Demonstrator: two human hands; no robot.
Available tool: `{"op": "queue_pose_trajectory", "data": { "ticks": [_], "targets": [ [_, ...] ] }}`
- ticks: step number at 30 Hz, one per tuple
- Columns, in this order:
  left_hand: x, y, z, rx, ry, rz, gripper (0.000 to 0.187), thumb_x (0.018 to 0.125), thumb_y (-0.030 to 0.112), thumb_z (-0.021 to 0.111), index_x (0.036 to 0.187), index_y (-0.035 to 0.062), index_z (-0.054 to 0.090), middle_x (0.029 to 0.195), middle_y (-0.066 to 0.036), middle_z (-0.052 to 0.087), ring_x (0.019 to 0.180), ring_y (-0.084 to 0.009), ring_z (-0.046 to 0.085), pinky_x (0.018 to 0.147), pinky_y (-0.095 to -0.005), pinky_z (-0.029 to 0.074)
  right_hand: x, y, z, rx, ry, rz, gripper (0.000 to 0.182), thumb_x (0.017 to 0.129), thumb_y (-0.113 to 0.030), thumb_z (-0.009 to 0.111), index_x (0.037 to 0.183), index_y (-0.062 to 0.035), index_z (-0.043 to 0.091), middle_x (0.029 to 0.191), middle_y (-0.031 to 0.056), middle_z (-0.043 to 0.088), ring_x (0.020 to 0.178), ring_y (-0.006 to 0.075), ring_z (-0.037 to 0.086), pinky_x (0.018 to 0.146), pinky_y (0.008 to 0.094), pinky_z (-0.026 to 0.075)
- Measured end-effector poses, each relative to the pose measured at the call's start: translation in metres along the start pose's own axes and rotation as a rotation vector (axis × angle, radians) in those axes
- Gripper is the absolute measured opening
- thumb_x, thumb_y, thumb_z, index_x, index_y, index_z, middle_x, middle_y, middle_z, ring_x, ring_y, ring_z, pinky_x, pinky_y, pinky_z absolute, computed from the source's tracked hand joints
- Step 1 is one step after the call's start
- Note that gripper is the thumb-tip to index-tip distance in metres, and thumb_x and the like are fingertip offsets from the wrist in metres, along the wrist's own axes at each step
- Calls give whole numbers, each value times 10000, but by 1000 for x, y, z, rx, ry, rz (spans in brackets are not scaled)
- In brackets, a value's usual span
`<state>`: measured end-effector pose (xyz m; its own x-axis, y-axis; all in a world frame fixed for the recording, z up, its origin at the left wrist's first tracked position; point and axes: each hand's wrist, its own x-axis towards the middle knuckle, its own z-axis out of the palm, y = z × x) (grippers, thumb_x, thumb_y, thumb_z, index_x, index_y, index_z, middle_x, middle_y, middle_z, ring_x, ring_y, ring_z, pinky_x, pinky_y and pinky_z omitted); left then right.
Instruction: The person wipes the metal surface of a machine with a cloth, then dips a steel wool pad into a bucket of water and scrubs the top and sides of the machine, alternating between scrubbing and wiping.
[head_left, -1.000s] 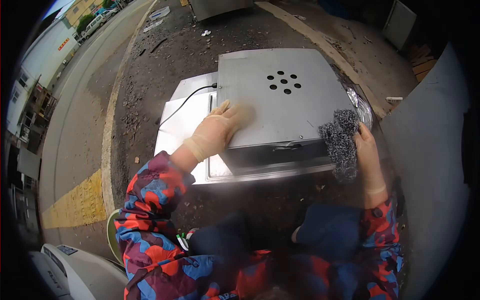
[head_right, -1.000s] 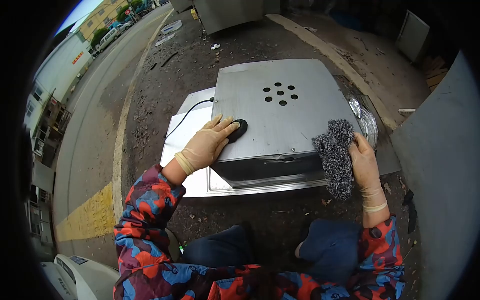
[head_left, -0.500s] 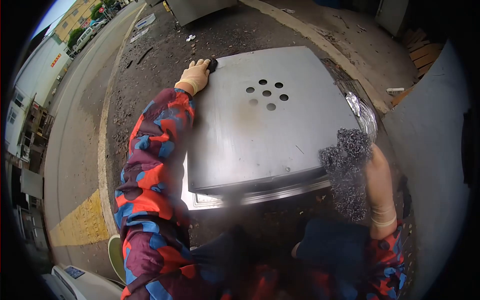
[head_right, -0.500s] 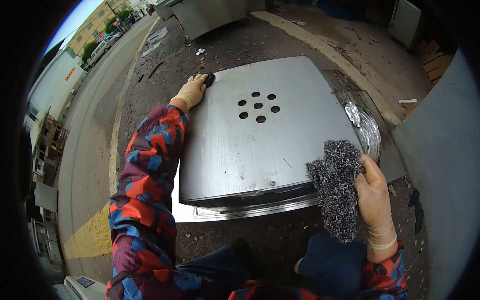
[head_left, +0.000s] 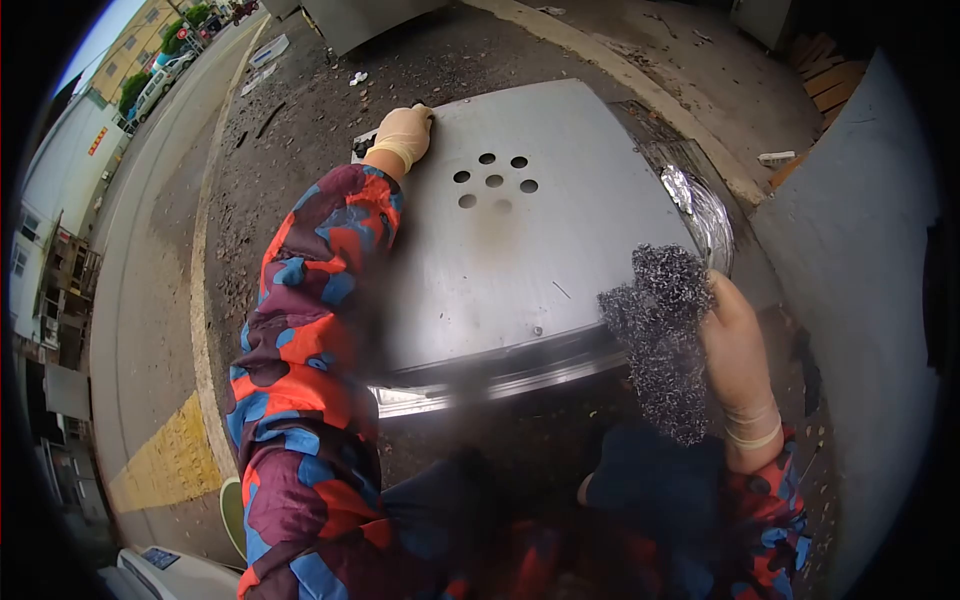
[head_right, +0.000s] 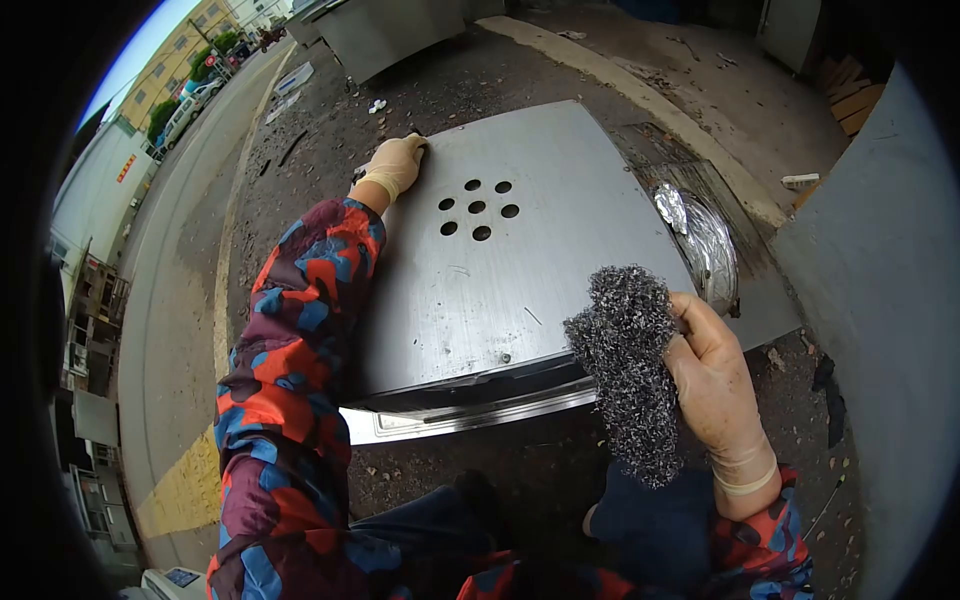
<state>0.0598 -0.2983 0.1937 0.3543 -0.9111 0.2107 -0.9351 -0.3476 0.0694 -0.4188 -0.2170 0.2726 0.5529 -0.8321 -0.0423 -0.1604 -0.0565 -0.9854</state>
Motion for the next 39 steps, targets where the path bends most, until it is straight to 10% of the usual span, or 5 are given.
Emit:
{"op": "queue_pose_trajectory", "data": {
  "ticks": [19,25,31,39],
  "targets": [
    [-260,166,-117,-269,-221,613,438,826,22,591,1261,57,550,1292,-169,561,1073,-370,544,951,-410,438,-15,32,-5,37,1,-98,223,940,-73,513,1125,39,567,913,-1,587,835,56,502,778,222,430],
    [-204,157,-101,-45,-308,744,530,867,103,581,1377,112,434,1454,-146,401,1356,-383,341,1096,-462,325,-17,32,-16,-78,40,-100,212,942,-67,505,1117,36,568,886,-12,568,798,57,478,743,224,424],
    [-65,108,-18,-141,-102,460,420,946,127,492,1362,134,441,1488,-170,359,1397,-438,239,1136,-461,274,-18,30,-27,-60,44,-58,191,932,-28,498,1102,34,559,892,1,568,811,61,494,753,219,426],
    [36,105,2,-115,-109,157,320,919,93,463,1229,73,541,1269,-198,572,1152,-384,554,973,-415,442,-10,8,-35,16,-4,39,196,926,18,481,1105,18,560,945,23,601,848,64,537,767,223,442]
  ]
}}
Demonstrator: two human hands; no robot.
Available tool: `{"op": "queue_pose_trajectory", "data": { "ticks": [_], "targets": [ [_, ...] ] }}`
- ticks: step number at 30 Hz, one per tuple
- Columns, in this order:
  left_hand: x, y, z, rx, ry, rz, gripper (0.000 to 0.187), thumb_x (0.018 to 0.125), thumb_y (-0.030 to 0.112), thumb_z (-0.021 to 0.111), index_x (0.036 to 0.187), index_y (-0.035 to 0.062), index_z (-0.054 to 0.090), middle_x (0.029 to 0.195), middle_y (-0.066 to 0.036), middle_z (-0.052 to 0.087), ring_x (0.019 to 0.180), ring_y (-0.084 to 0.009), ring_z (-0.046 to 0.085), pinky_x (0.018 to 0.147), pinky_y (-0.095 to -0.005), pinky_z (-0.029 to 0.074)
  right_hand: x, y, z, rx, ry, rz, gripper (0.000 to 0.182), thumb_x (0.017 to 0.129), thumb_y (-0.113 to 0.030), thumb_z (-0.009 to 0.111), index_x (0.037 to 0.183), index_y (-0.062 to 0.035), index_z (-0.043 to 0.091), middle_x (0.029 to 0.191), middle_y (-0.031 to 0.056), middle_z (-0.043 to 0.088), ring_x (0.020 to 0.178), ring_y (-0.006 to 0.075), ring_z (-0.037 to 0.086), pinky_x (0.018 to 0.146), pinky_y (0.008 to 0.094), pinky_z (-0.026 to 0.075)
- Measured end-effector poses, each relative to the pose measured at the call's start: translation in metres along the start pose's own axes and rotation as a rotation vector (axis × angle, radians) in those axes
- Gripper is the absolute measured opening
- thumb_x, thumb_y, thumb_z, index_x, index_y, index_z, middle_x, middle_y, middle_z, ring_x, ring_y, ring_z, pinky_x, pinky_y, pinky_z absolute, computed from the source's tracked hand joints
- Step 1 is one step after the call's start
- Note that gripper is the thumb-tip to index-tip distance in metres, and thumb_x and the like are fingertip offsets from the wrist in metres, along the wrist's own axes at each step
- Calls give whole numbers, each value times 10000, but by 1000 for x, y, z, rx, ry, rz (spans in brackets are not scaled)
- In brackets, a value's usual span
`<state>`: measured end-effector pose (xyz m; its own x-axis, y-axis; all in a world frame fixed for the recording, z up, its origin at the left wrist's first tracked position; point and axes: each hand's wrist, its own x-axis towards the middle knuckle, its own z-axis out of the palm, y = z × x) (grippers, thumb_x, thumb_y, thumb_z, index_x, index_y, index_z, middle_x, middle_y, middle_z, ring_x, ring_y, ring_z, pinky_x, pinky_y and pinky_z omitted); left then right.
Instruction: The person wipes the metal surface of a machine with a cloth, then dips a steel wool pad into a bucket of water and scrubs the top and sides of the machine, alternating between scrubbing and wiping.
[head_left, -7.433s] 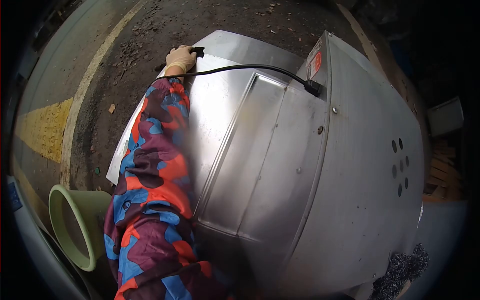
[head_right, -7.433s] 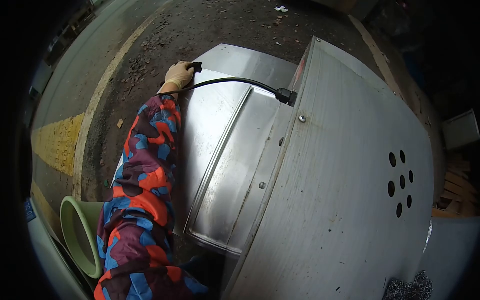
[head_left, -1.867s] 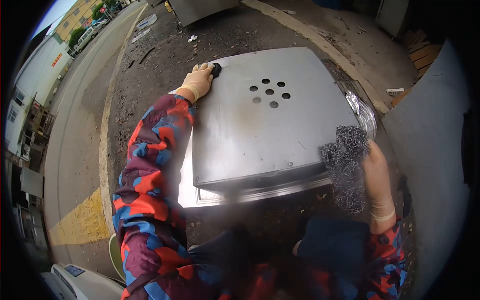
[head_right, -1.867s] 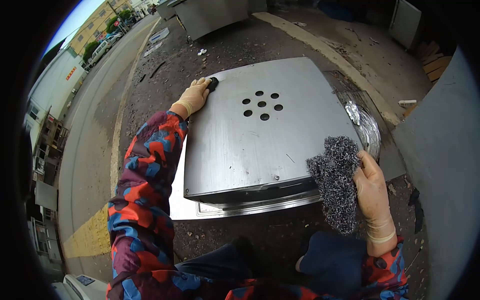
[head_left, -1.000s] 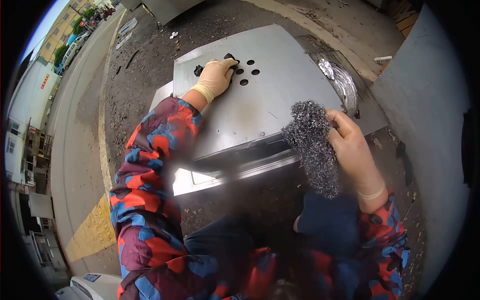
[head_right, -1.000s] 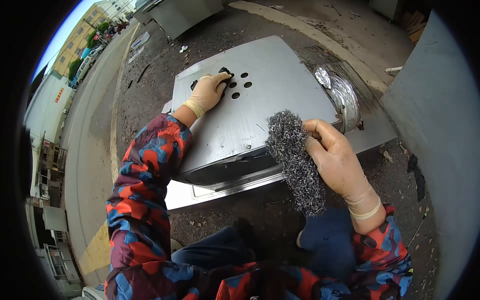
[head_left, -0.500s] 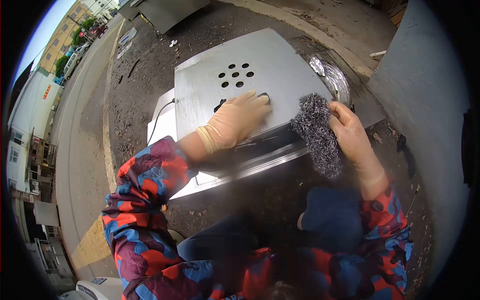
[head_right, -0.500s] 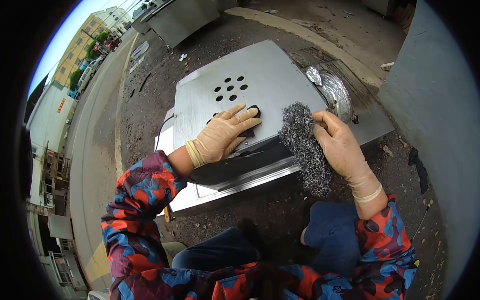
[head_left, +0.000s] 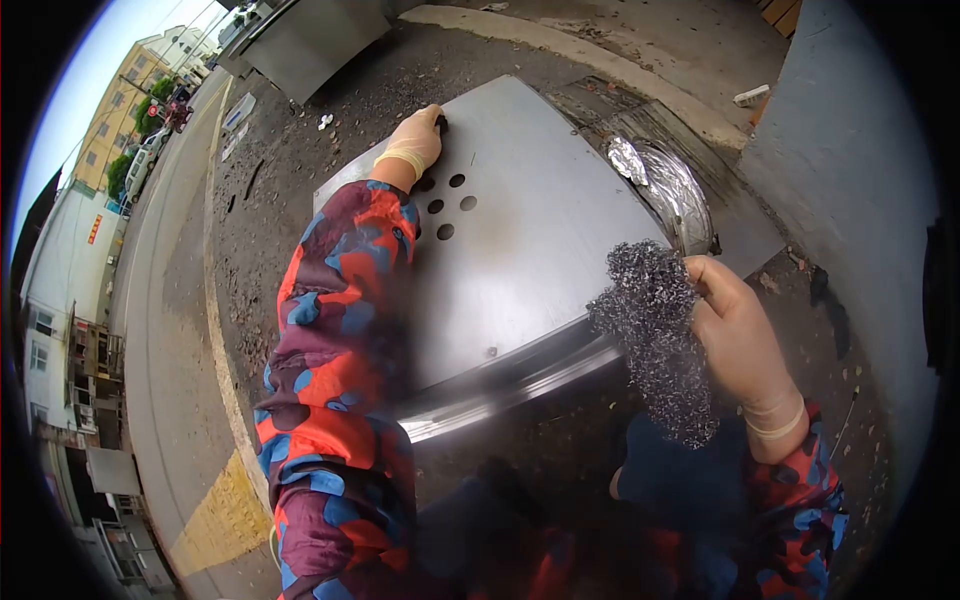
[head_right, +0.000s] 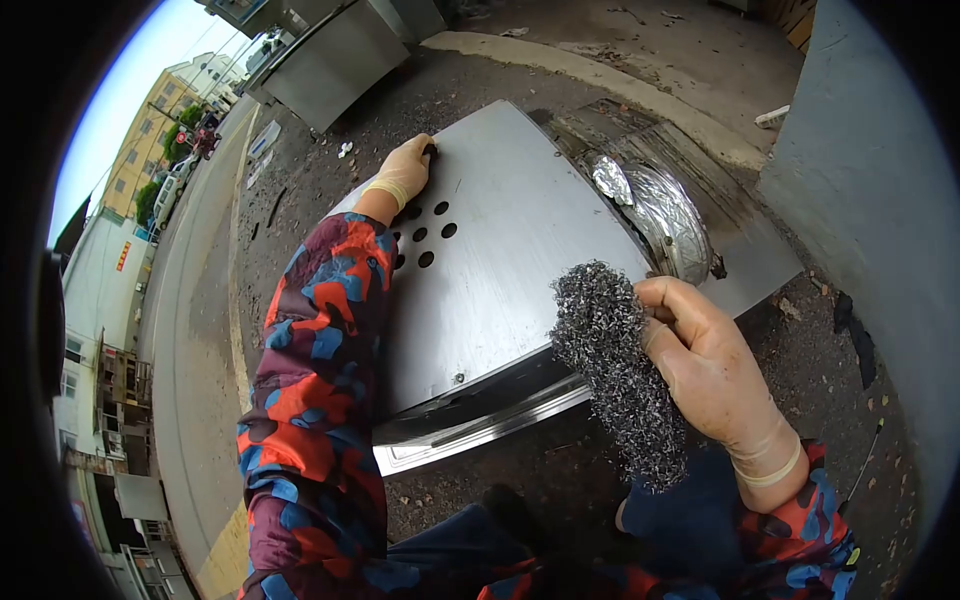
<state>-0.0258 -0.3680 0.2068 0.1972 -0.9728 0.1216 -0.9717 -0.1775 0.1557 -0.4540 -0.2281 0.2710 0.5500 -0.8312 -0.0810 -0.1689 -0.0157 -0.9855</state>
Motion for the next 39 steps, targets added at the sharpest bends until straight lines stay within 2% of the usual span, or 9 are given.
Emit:
{"op": "queue_pose_trajectory", "data": {
  "ticks": [4,9,14,20,26,28,29,32,39],
  "targets": [
    [45,-11,14,-210,263,-261,288,927,133,496,1203,120,580,1159,-188,637,1121,-371,582,930,-411,464,3,4,-5,10,-19,13,216,927,33,459,1124,18,546,946,15,579,841,57,524,751,222,442],
    [61,12,29,-145,144,-83,286,942,208,493,1207,142,578,1130,-177,650,1082,-374,597,908,-419,470,1,4,-7,-47,-37,-28,213,924,48,448,1107,17,551,969,20,564,848,55,521,747,222,441],
    [-1,43,18,-173,77,120,286,929,221,507,1195,144,578,1089,-182,654,1035,-385,602,880,-431,480,2,1,-4,68,-21,-28,205,929,34,461,1110,21,555,956,19,589,856,62,530,763,228,448],
    [-131,129,3,-299,168,538,259,852,1,566,1103,39,613,1124,-154,656,1028,-364,601,895,-396,479,-11,-4,1,114,-20,-86,212,942,-4,472,1135,22,554,973,25,617,871,66,545,798,230,446],
    [-228,164,-35,-701,-120,657,384,775,-10,655,1153,42,608,1242,-178,587,1175,-372,531,1011,-424,421,-19,5,-4,114,99,-61,215,941,-26,490,1136,41,553,932,1,597,835,47,515,750,218,431],
    [-241,159,-53,-182,23,738,504,749,36,697,1235,107,582,1411,-185,442,1321,-406,386,1088,-529,315,-18,6,-4,193,105,-60,218,940,-36,499,1133,48,553,907,-4,581,815,45,500,735,215,423],
    [-243,155,-60,70,-16,649,600,766,93,699,1331,185,518,1506,-196,290,1397,-447,235,1102,-631,209,-18,8,-6,146,115,-80,222,940,-37,501,1139,48,552,901,-4,578,815,45,498,736,214,423],
    [-235,143,-49,95,-77,357,639,802,137,670,1395,237,453,1513,-215,264,1403,-458,212,1077,-679,190,-14,10,-8,109,135,-84,229,937,-35,505,1146,48,552,894,-7,569,810,44,491,732,211,419],
    [-88,91,10,41,75,222,541,893,175,555,1417,190,423,1454,-285,346,1314,-519,333,1136,-451,281,4,19,-8,139,139,-29,226,928,-17,504,1143,42,545,877,-23,515,773,40,450,699,206,397]
  ]
}}
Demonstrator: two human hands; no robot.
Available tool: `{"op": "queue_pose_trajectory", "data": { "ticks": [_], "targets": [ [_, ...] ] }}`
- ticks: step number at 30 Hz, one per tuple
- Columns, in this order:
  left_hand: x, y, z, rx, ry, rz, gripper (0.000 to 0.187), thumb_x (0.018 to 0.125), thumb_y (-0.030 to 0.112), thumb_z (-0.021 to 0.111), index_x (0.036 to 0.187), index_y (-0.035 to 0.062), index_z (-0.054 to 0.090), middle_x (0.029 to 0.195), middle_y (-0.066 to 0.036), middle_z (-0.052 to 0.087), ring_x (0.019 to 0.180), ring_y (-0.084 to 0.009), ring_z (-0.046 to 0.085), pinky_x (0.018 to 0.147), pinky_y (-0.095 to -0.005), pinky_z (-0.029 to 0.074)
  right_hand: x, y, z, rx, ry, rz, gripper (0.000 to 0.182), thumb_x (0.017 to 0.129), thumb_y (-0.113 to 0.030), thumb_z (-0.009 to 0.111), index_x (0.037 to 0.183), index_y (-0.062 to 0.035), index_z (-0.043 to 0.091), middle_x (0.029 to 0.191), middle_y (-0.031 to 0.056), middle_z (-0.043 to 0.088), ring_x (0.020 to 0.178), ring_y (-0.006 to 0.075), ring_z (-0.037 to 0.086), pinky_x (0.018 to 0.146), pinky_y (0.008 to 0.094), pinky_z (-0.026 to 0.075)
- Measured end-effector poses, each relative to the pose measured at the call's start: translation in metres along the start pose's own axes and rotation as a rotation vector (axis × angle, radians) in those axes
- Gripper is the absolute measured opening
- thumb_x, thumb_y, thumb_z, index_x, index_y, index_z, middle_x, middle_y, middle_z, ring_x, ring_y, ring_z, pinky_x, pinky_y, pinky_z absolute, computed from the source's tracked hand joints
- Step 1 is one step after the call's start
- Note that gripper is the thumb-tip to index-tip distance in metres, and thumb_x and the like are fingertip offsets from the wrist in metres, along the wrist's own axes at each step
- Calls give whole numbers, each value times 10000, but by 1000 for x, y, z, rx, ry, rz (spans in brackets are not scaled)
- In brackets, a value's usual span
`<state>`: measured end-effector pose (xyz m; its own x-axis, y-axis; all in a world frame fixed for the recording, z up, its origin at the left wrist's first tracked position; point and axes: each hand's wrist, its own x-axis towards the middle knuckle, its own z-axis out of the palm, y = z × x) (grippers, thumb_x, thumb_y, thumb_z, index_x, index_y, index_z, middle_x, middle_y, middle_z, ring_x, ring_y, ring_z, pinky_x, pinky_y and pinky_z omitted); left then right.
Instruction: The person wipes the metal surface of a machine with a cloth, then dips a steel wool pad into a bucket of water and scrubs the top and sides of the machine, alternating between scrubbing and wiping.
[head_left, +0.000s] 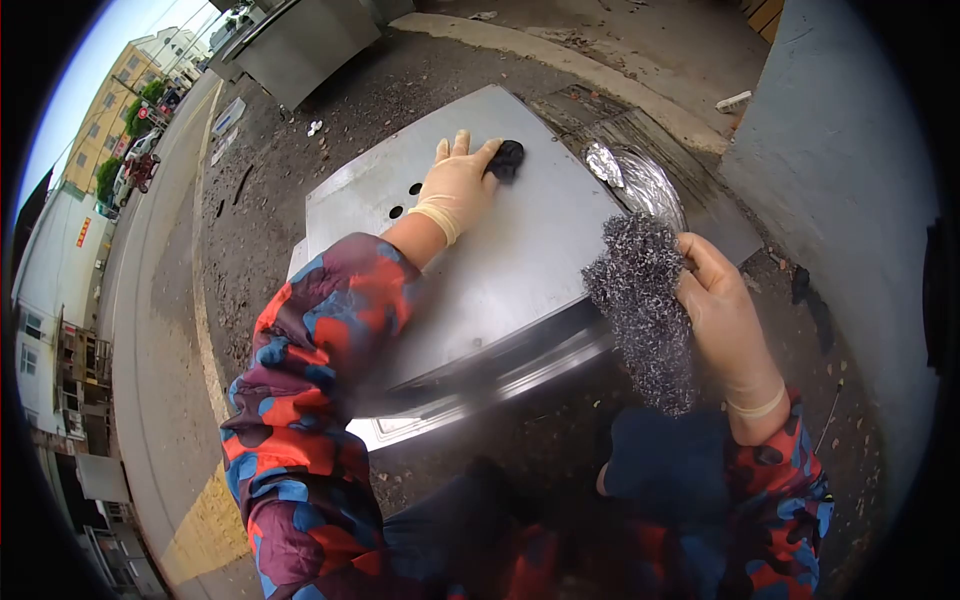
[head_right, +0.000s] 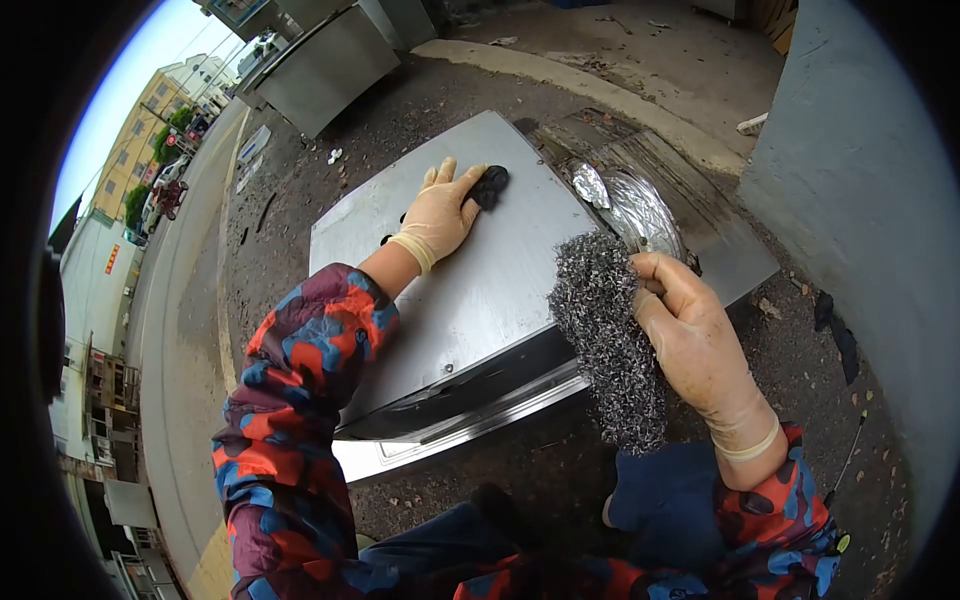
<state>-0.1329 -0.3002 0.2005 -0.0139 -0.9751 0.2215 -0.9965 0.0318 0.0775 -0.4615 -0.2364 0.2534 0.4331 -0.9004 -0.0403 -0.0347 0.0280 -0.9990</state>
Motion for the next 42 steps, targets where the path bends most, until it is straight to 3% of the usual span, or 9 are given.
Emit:
{"op": "queue_pose_trajectory", "data": {
  "ticks": [9,15,20,27,31,35,37,39,42],
  "targets": [
    [159,-58,31,100,-3,-513,395,914,210,503,1302,186,567,1221,-134,629,1133,-320,595,969,-418,471,16,-10,-5,-166,-31,34,262,887,51,483,1143,35,537,897,-20,496,787,41,437,706,197,391],
    [166,-48,38,150,10,-240,395,939,201,463,1321,230,558,1218,-132,629,1125,-343,584,975,-413,457,2,-17,-3,-128,-64,17,309,864,78,474,1165,41,533,969,23,560,869,64,496,768,221,421],
    [109,9,26,-14,102,50,391,897,124,490,1275,155,588,1314,-96,572,1142,-353,540,1022,-402,411,-3,-18,-1,-83,2,39,296,896,60,459,1181,42,537,965,15,586,869,57,507,767,213,419],
    [-19,106,-10,-100,43,276,417,813,147,588,1230,141,607,1313,-79,575,983,-334,593,886,-392,485,-30,-17,11,-110,70,-123,278,934,12,409,1173,33,550,1050,44,618,916,90,557,834,235,442],
    [-84,142,-43,-240,-18,293,418,764,224,637,1171,132,615,1235,-66,600,1025,-289,595,839,-380,500,-43,-32,17,-100,-36,-244,281,943,-9,414,1187,28,549,1051,48,620,936,98,571,845,251,455],
    [-125,152,-17,-461,174,255,336,816,213,584,1133,116,640,1044,-97,638,972,-325,587,797,-401,510,-44,-29,21,-14,-49,-309,304,974,-75,443,1250,26,525,1073,63,624,924,114,589,830,262,479],
    [-167,146,-15,-186,-48,452,329,805,171,594,1127,130,646,1061,-69,639,1004,-313,577,813,-396,514,-39,-23,15,36,-150,-270,324,989,-102,434,1279,18,515,1104,87,625,917,145,613,821,277,502],
    [-224,132,-17,-116,-284,423,325,796,131,599,1115,139,661,1098,-36,642,1052,-301,564,832,-400,518,-41,-25,13,189,-221,-190,336,988,-95,405,1285,24,508,1131,107,622,924,174,631,823,290,517],
    [-299,86,-29,-209,-429,193,339,809,133,594,1139,101,661,966,-160,671,982,-355,591,865,-436,487,-31,-12,10,177,-217,-230,374,983,-82,374,1315,46,488,1162,117,620,956,172,630,873,282,497]
  ]
}}
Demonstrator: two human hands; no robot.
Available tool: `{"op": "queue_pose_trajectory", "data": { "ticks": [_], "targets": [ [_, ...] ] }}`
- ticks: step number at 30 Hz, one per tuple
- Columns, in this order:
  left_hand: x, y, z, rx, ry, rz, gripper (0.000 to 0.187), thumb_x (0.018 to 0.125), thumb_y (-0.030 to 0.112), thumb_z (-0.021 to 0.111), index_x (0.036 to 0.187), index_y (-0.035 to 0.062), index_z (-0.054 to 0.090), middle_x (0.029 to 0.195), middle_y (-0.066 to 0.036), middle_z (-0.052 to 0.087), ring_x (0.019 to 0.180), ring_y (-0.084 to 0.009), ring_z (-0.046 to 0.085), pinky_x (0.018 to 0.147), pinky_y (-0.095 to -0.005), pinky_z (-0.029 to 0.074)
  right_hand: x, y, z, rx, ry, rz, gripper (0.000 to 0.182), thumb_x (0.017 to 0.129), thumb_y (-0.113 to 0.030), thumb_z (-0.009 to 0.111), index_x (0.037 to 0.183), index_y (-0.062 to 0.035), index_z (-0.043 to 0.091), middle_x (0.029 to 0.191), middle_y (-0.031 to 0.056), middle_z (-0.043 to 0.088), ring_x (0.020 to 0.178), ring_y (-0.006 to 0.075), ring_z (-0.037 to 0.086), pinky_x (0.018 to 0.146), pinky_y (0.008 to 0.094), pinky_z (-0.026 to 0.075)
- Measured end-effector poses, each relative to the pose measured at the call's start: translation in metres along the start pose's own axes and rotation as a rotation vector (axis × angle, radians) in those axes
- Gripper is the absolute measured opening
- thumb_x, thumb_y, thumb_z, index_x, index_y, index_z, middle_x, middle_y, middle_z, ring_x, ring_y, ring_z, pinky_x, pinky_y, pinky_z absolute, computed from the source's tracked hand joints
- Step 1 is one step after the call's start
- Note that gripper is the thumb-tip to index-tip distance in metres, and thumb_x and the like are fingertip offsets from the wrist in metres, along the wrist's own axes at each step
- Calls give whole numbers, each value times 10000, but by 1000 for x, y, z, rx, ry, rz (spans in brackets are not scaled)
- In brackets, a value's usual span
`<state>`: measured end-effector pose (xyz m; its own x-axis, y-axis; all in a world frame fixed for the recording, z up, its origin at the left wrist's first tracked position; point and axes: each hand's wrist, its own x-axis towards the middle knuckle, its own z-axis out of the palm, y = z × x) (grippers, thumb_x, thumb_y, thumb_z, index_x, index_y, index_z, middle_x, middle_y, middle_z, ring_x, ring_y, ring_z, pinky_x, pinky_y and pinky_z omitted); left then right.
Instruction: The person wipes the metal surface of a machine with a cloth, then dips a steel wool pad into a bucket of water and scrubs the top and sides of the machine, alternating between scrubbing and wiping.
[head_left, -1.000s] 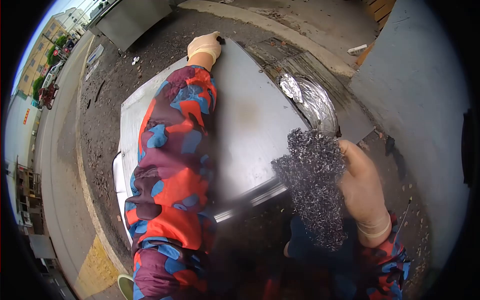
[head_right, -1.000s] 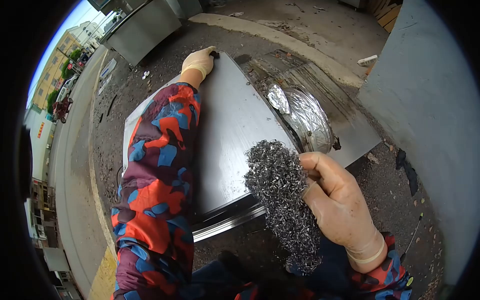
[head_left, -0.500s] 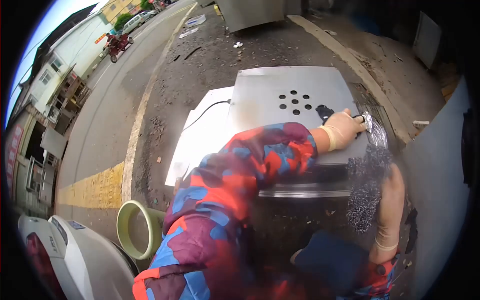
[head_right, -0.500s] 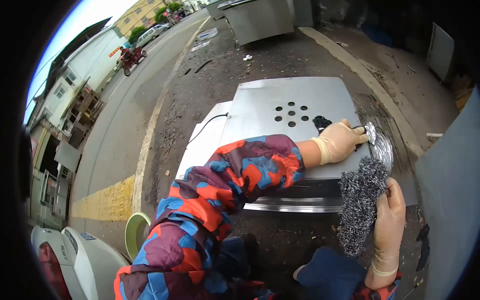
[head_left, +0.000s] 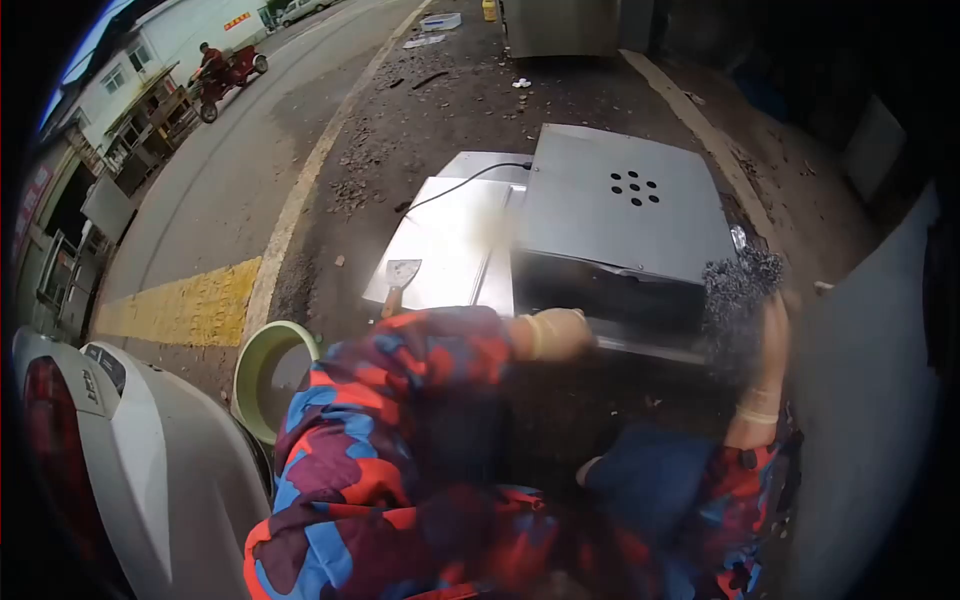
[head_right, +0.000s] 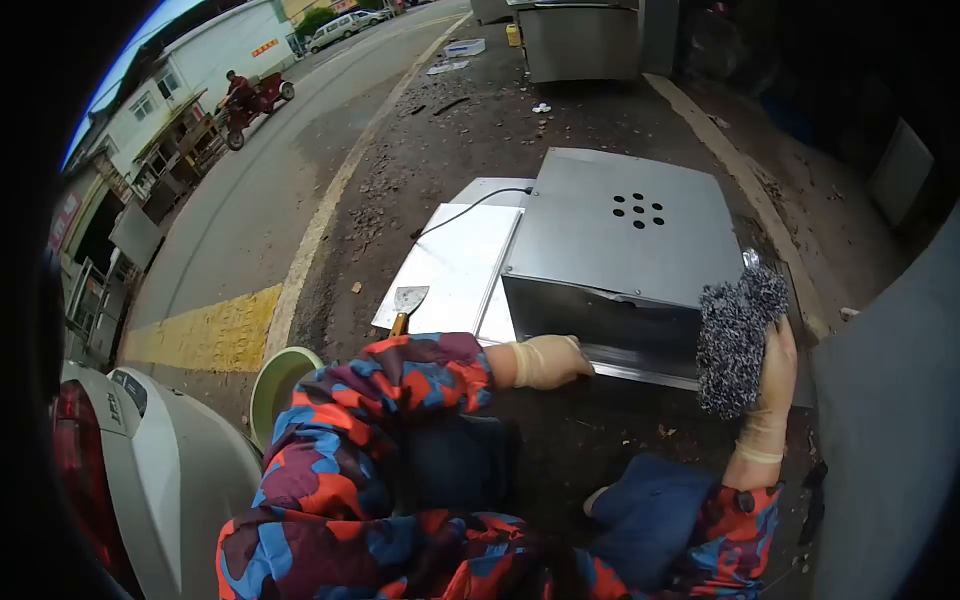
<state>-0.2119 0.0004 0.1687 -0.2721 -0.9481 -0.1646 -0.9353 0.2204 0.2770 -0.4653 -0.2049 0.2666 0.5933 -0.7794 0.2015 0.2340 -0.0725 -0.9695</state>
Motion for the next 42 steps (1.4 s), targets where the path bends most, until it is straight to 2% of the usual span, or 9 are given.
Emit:
{"op": "queue_pose_trajectory", "data": {
  "ticks": [8,9,17,19,22,29,35,39,42],
  "targets": [
    [-194,7,-14,-795,729,-887,321,913,32,455,1194,-12,603,1125,-111,661,1071,-191,602,966,-305,440,21,38,19,405,-116,135,349,1002,-179,451,1278,23,521,1116,95,637,943,169,636,822,290,526],
    [-221,-11,30,-679,909,-753,322,898,80,457,1153,2,638,1053,-90,658,931,-160,626,856,-290,497,21,37,29,488,-166,145,353,1000,-187,459,1279,22,519,1115,96,637,941,172,637,823,292,527],
    [-336,45,192,-1141,1125,-1164,286,939,42,465,1183,-26,597,1117,-82,650,1000,-175,618,909,-294,483,25,38,42,475,-295,207,399,955,-204,544,1276,33,523,1139,116,633,976,197,634,860,316,514],
    [-345,44,190,-1174,1206,-1140,287,943,45,459,1187,-29,592,1125,-90,648,1008,-180,618,914,-296,483,30,32,36,228,125,118,387,941,-205,556,1236,46,549,1165,119,630,1007,207,627,885,318,493],
    [-339,41,147,-1141,1401,-1043,306,947,59,449,1213,-35,569,1139,-109,642,1016,-185,617,918,-299,486,59,25,25,-160,269,-183,385,931,-231,565,1198,45,576,1181,129,632,1041,209,613,898,308,475],
    [-244,69,-28,-1132,1409,-773,314,976,105,465,1258,-4,551,1165,-93,634,1039,-165,611,910,-292,491,88,86,46,-1322,-70,-293,461,887,-368,596,1281,-130,577,1359,125,526,1274,294,468,1083,371,357],
    [-182,87,-64,-1157,1216,-469,328,929,35,481,1235,-41,569,1168,-83,631,1048,-153,581,940,-283,442,96,88,130,-1202,-397,-353,433,891,-318,594,1258,-87,586,1304,117,568,1259,277,480,1060,373,383],
    [-174,78,-50,-985,1092,-617,298,945,108,461,1167,15,636,1073,-81,670,939,-149,625,836,-279,494,80,97,247,-1146,-633,-554,366,884,-289,595,1205,-113,620,1249,90,601,1219,276,508,1035,395,412],
    [-177,79,-58,-1045,1069,-686,289,946,124,483,1161,-3,629,1065,-81,671,917,-151,628,807,-285,504,119,105,252,-1201,-655,-382,363,881,-269,591,1200,-100,626,1242,97,608,1215,282,512,1035,386,411]
  ]
}}
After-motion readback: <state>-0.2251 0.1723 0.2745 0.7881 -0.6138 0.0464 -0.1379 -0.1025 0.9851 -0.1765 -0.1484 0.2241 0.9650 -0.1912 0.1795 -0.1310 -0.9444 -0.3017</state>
